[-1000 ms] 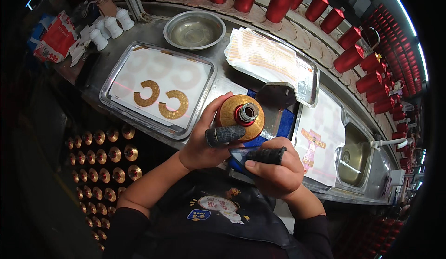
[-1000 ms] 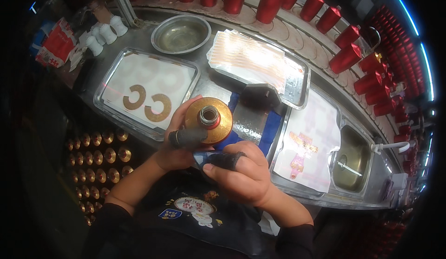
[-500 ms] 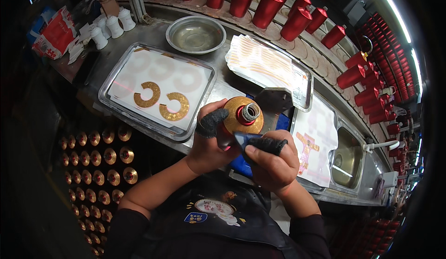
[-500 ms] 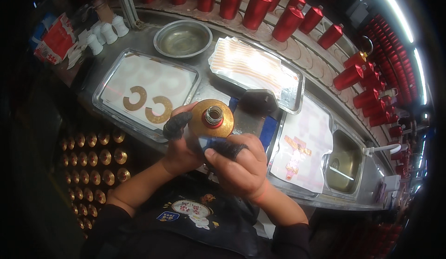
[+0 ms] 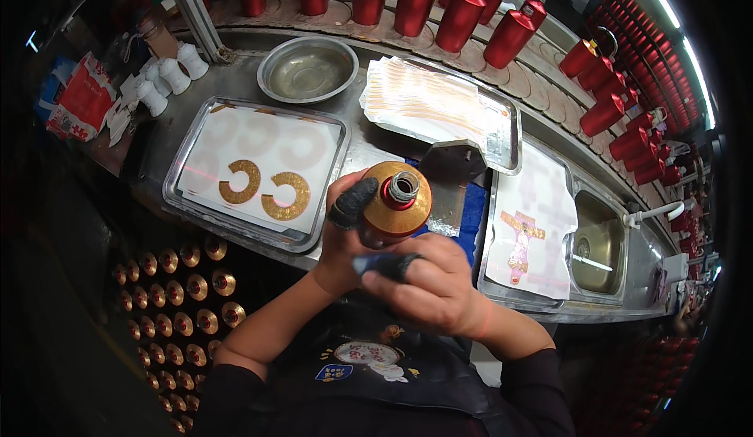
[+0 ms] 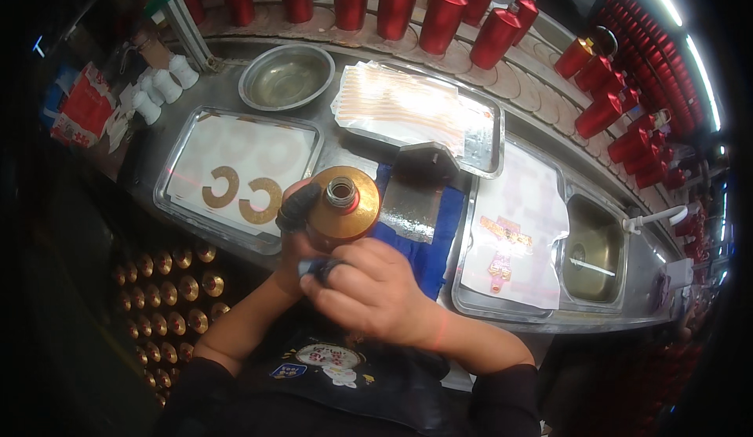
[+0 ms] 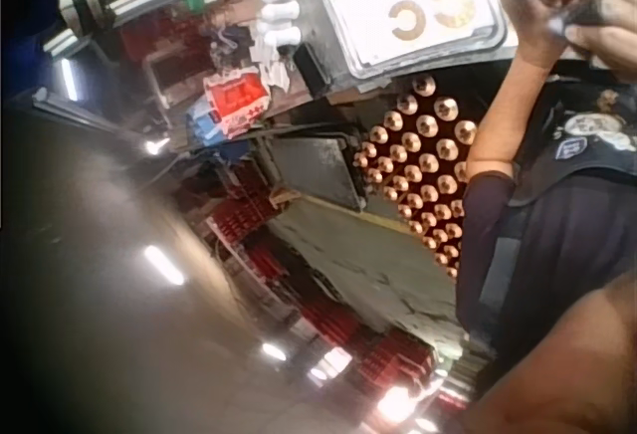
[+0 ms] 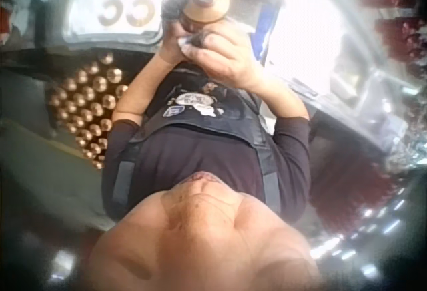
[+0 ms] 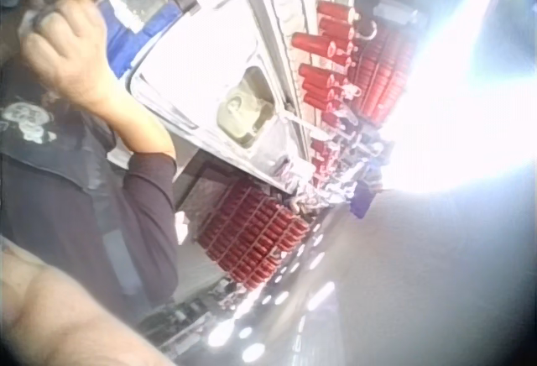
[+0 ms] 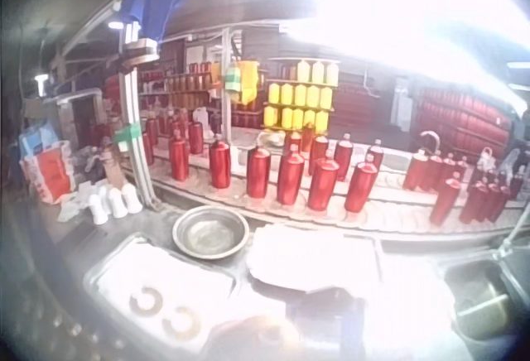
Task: The person picks up red cylindrical containers and applies gold circular stickers to the necks and paper labels to the bodies. They smooth the labels with their fingers and place the finished containers on a tray.
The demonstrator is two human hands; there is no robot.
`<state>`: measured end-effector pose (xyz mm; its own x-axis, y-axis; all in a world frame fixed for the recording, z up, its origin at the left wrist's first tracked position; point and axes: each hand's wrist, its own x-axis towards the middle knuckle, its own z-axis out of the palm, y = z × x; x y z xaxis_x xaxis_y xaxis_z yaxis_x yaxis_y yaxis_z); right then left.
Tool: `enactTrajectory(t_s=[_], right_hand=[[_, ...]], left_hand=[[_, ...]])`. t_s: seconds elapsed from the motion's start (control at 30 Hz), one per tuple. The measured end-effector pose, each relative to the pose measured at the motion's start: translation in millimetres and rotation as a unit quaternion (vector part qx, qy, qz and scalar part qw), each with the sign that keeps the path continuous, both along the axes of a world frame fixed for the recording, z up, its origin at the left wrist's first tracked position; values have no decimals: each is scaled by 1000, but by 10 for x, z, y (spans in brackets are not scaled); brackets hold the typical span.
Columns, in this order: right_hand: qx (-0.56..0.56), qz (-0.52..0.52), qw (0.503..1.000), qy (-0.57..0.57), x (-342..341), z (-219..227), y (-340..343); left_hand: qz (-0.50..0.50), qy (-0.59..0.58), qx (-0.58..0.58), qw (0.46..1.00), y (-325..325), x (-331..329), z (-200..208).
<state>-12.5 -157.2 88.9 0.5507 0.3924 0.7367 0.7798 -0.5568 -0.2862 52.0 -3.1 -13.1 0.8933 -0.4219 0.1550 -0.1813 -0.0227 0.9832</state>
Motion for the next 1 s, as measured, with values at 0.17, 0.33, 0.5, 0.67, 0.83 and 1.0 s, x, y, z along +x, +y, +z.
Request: enactTrajectory(t_s=[0.17, 0.33, 0.5, 0.67, 0.83, 1.0], right_hand=[[7, -72, 997, -19, -15, -9, -45], [162, -55, 954, 245, -267, 34, -352], [467, -112, 760, 438, -478, -236, -753], [359, -134, 802, 459, -841, -450, -847], [318, -161, 755, 551, -1046, -526, -819], [328, -183, 749, 546, -921, -608, -885]], left_hand=[[11, -7, 32, 999, 15, 5, -172], [19, -65, 68, 995, -14, 81, 93], [73, -216, 85, 970, -62, 104, 733], [-98, 94, 35, 990, -341, -3, 951], [-153, 192, 38, 968, -768, -60, 635], [-144, 207, 43, 967, -901, 52, 502]])
